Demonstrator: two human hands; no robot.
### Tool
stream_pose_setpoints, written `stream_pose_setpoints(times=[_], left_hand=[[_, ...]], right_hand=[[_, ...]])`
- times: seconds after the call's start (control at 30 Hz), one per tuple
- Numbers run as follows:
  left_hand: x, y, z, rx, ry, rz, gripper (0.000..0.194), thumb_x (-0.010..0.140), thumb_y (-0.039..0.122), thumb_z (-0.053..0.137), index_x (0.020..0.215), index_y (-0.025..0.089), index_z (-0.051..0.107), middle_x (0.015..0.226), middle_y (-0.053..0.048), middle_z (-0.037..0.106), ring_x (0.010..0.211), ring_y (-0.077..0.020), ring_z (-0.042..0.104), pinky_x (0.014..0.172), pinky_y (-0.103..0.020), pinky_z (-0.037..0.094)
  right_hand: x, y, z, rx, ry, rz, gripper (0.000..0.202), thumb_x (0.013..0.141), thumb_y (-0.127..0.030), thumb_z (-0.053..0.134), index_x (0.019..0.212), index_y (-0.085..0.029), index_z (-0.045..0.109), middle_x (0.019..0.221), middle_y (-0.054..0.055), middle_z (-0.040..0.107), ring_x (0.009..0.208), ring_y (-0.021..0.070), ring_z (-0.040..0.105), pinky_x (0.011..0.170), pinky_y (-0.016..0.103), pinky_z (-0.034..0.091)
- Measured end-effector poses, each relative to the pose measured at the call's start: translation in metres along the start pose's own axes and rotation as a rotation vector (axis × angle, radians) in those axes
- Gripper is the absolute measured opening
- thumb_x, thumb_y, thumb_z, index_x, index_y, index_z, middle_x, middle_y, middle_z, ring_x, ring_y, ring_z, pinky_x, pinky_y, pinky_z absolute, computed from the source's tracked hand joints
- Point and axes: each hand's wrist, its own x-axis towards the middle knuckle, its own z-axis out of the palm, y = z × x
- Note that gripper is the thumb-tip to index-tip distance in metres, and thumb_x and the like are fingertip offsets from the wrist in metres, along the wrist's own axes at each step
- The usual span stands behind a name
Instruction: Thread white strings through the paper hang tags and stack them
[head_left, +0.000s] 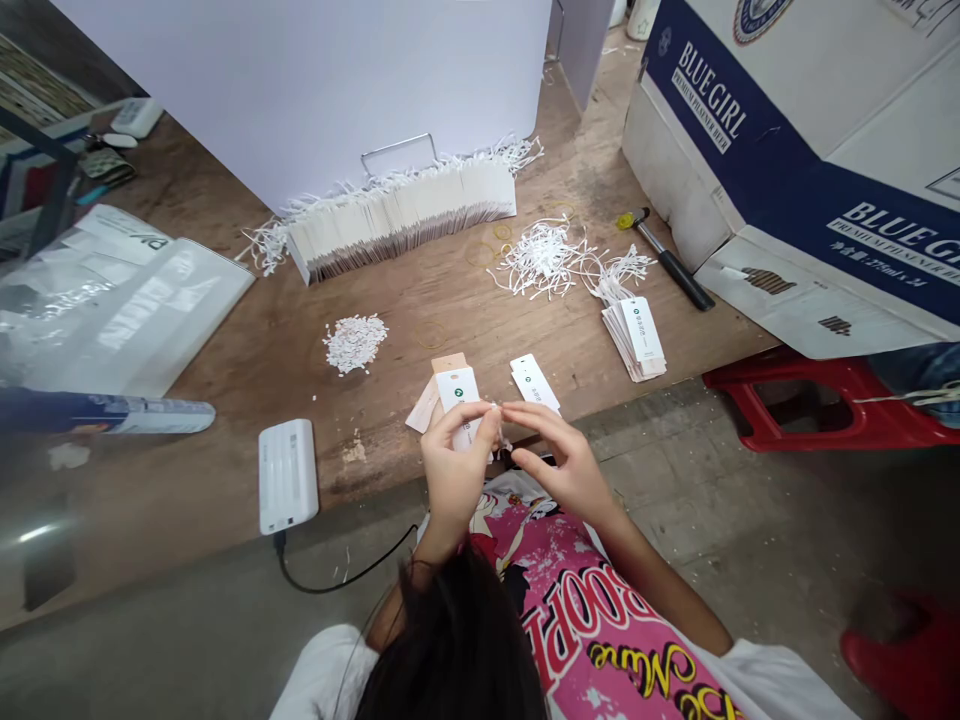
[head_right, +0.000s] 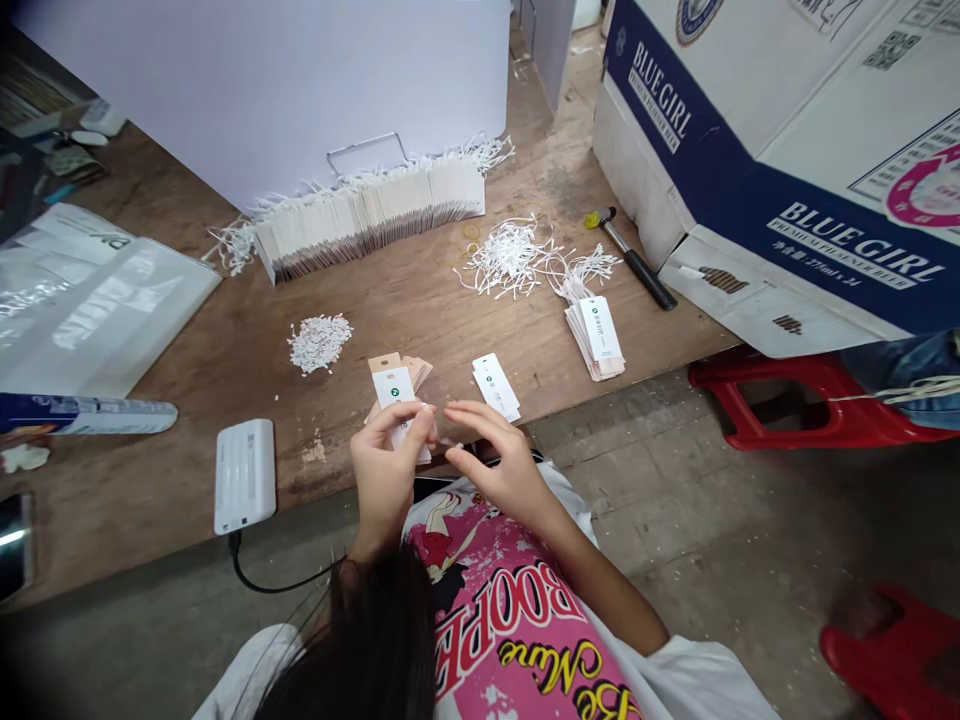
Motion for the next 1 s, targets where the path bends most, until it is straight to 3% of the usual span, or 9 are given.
stream_pose_setpoints(times=[0.1, 0.2, 0.37, 0.57, 0.7, 0.77, 0.83, 0.9, 1.0], left_hand=[[-0.007, 0.006, 0.003, 0.132, -0.006, 0.111, 0.013, 0.078, 0.031, 0.069, 0.076, 0.018, 0.071, 0.077, -0.002, 0.065, 0.069, -0.0142, 0.06, 0.067, -0.025, 0.048], [-0.011, 0.01, 0.005, 0.221, 0.025, 0.231, 0.01, 0.08, 0.027, 0.067, 0.076, 0.019, 0.072, 0.082, -0.003, 0.064, 0.076, -0.0155, 0.061, 0.071, -0.026, 0.048], [-0.013, 0.009, 0.003, 0.276, 0.007, 0.292, 0.008, 0.08, 0.024, 0.067, 0.074, 0.019, 0.071, 0.08, -0.002, 0.061, 0.076, -0.0154, 0.06, 0.069, -0.026, 0.047], [-0.016, 0.006, 0.002, 0.232, -0.156, 0.183, 0.014, 0.082, 0.028, 0.064, 0.074, 0.018, 0.068, 0.076, -0.002, 0.061, 0.069, -0.0137, 0.059, 0.065, -0.024, 0.047], [-0.022, -0.004, 0.006, 0.118, -0.21, 0.101, 0.02, 0.092, 0.026, 0.05, 0.11, 0.021, 0.059, 0.076, 0.0, 0.062, 0.057, -0.01, 0.057, 0.058, -0.023, 0.049], [-0.026, -0.008, 0.008, 0.082, -0.18, 0.074, 0.04, 0.094, 0.024, 0.046, 0.133, 0.024, 0.04, 0.078, 0.001, 0.065, 0.055, -0.01, 0.059, 0.057, -0.022, 0.051], [-0.028, -0.009, 0.009, 0.121, -0.182, 0.08, 0.053, 0.094, 0.023, 0.046, 0.143, 0.024, 0.026, 0.088, -0.002, 0.069, 0.062, -0.0111, 0.063, 0.062, -0.024, 0.053], [-0.028, -0.009, 0.008, 0.225, -0.195, 0.123, 0.049, 0.093, 0.022, 0.047, 0.141, 0.023, 0.033, 0.102, -0.006, 0.07, 0.077, -0.0138, 0.068, 0.072, -0.026, 0.055], [-0.027, -0.008, 0.007, 0.358, -0.186, 0.241, 0.027, 0.093, 0.02, 0.048, 0.119, 0.021, 0.054, 0.108, -0.007, 0.069, 0.094, -0.0169, 0.067, 0.081, -0.027, 0.053]], right_hand=[[0.008, -0.004, 0.007, 0.046, 0.195, -0.053, 0.023, 0.084, -0.021, 0.065, 0.105, -0.027, 0.07, 0.107, 0.006, 0.066, 0.106, 0.0214, 0.06, 0.094, 0.038, 0.048], [0.013, -0.005, 0.011, 0.093, 0.28, -0.067, 0.014, 0.081, -0.019, 0.068, 0.092, -0.026, 0.073, 0.094, 0.005, 0.065, 0.092, 0.0198, 0.062, 0.085, 0.036, 0.05], [0.013, -0.005, 0.01, 0.146, 0.256, -0.074, 0.012, 0.079, -0.017, 0.068, 0.086, -0.025, 0.074, 0.087, 0.004, 0.062, 0.083, 0.0182, 0.061, 0.075, 0.033, 0.049], [0.01, 0.005, 0.007, 0.239, 0.236, -0.097, 0.006, 0.081, -0.018, 0.067, 0.082, -0.023, 0.07, 0.081, 0.002, 0.056, 0.078, 0.0163, 0.054, 0.07, 0.03, 0.043], [0.012, 0.007, 0.004, 0.364, 0.299, -0.03, 0.008, 0.086, -0.023, 0.062, 0.078, -0.021, 0.063, 0.078, 0.0, 0.053, 0.077, 0.0146, 0.051, 0.071, 0.028, 0.041], [0.013, 0.002, 0.003, 0.34, 0.327, 0.012, 0.012, 0.086, -0.024, 0.062, 0.074, -0.02, 0.062, 0.076, 0.0, 0.054, 0.073, 0.0133, 0.051, 0.069, 0.025, 0.041], [0.013, -0.004, 0.003, 0.317, 0.325, 0.082, 0.015, 0.085, -0.025, 0.064, 0.071, -0.019, 0.062, 0.074, 0.0, 0.056, 0.07, 0.0127, 0.052, 0.066, 0.024, 0.042], [0.012, -0.01, 0.004, 0.311, 0.308, 0.157, 0.017, 0.083, -0.027, 0.066, 0.069, -0.019, 0.063, 0.073, 0.0, 0.057, 0.067, 0.013, 0.053, 0.063, 0.024, 0.044], [0.009, -0.014, 0.008, 0.312, 0.295, 0.247, 0.018, 0.081, -0.031, 0.068, 0.069, -0.018, 0.065, 0.072, 0.001, 0.06, 0.067, 0.0145, 0.057, 0.064, 0.026, 0.047]])
